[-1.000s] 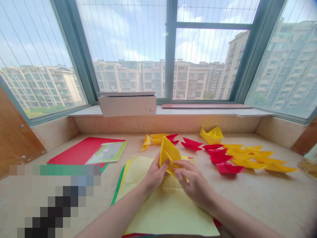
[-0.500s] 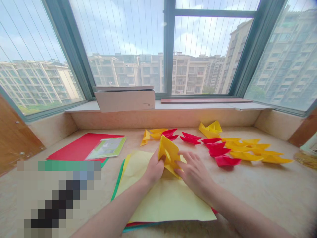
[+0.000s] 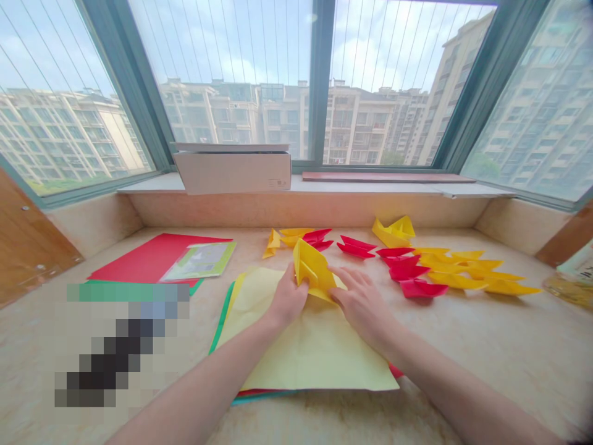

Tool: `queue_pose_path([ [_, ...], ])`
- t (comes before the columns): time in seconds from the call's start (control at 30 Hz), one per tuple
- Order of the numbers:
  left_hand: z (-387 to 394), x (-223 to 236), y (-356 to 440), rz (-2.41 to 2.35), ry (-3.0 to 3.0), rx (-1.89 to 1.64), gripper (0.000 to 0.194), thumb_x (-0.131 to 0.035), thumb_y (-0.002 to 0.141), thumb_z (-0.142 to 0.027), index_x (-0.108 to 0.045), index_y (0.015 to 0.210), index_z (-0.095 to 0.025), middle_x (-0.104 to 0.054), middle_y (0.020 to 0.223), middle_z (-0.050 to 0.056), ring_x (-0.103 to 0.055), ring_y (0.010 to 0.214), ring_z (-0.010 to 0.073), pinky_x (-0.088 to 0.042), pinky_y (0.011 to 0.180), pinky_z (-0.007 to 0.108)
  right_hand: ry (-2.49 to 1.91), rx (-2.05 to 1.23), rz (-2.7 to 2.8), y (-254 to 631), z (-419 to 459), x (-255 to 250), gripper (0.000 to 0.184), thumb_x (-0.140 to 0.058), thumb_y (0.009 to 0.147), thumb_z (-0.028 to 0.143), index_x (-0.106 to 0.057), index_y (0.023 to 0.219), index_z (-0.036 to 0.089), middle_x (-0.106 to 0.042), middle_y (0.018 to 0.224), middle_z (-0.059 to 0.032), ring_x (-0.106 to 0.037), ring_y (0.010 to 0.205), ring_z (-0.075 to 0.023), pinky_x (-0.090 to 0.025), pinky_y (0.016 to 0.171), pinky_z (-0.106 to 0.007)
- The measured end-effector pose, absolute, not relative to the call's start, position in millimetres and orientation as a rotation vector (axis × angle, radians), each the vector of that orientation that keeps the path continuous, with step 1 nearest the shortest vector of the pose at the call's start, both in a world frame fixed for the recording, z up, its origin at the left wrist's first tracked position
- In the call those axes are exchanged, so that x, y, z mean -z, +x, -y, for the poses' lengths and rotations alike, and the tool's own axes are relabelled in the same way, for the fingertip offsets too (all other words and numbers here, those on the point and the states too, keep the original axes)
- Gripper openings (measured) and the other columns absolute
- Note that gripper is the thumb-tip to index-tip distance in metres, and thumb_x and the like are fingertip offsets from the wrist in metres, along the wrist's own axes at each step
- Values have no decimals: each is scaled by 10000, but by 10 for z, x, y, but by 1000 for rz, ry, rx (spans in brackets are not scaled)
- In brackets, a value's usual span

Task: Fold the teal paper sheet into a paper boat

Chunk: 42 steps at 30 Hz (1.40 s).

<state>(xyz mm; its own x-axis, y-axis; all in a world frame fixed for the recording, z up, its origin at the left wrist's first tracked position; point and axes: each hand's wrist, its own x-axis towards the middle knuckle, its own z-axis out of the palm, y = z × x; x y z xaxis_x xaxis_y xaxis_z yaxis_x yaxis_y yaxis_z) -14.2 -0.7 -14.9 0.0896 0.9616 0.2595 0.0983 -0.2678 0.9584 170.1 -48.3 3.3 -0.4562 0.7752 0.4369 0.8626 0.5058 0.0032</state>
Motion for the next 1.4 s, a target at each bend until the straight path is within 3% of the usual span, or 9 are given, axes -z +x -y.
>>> queue_pose_path([
  [0.13,28,108,-153,-1131,1509,-1290,288,-601,811,-187,-615,1099,-197,-696,1094,78,-637,1048,257,-483,939,397,-1416,406,2298,1713,484,-52,209,-625,859,87,-711,1015,197,-590,1309,-163,-565,1133,-325,-465,938,-482],
  [0.37,43,46,-153,-1022,1246,-1359,314,-661,809,-297,-613,1102,-196,-699,1068,93,-679,983,272,-561,834,432,-1295,225,2215,1784,433,-22,349,-537,943,144,-621,1264,254,-692,935,-70,-622,915,-249,-498,832,-405],
  [0.47,51,34,-149,-940,1151,-1335,334,-689,791,-313,-618,1091,-185,-695,1096,104,-691,963,274,-581,804,437,-1239,150,2181,1783,434,-22,332,-527,946,139,-643,1235,254,-708,957,-67,-624,926,-243,-499,832,-393],
  [0.6,40,42,-160,-928,1181,-1366,286,-701,781,-278,-635,1041,-177,-675,1193,118,-652,1095,290,-566,870,427,-1210,82,2146,1773,445,-30,272,-546,915,118,-692,1113,234,-721,993,-59,-636,924,-237,-496,854,-395],
  [0.73,23,51,-175,-926,1258,-1418,426,-711,776,-257,-599,1185,-211,-660,1247,109,-596,1199,296,-538,934,428,-1228,31,2121,1772,432,-13,241,-536,904,109,-704,1032,226,-737,997,-55,-659,934,-239,-504,856,-401],
  [0.93,79,31,-169,-973,1178,-1240,330,-695,793,-243,-654,1113,-170,-681,1209,131,-600,1194,329,-527,961,469,-1213,-181,1906,1781,391,53,317,-515,924,176,-664,1201,221,-727,1150,-74,-680,1039,-240,-532,896,-386],
  [1.1,172,-35,-157,-864,1050,-1136,365,-696,818,-212,-617,1173,-176,-639,1296,119,-634,1154,273,-542,973,435,-1190,-418,1680,1780,374,18,304,-544,931,275,-662,1206,225,-734,1130,-67,-685,1027,-238,-541,895,-394],
  [1.27,181,-66,-200,-816,1124,-1102,381,-727,812,-299,-620,1151,-164,-661,1251,134,-700,1006,277,-578,881,441,-1101,-609,1584,1785,354,-13,222,-568,919,333,-677,1070,213,-745,1008,-67,-694,906,-221,-548,807,-360],
  [1.4,147,-58,-244,-778,1187,-1052,443,-727,806,-366,-614,1173,-147,-694,1163,151,-730,846,258,-586,779,403,-1083,-691,1530,1790,339,9,190,-567,916,367,-601,1011,207,-715,799,-32,-649,696,-178,-496,586,-274],
])
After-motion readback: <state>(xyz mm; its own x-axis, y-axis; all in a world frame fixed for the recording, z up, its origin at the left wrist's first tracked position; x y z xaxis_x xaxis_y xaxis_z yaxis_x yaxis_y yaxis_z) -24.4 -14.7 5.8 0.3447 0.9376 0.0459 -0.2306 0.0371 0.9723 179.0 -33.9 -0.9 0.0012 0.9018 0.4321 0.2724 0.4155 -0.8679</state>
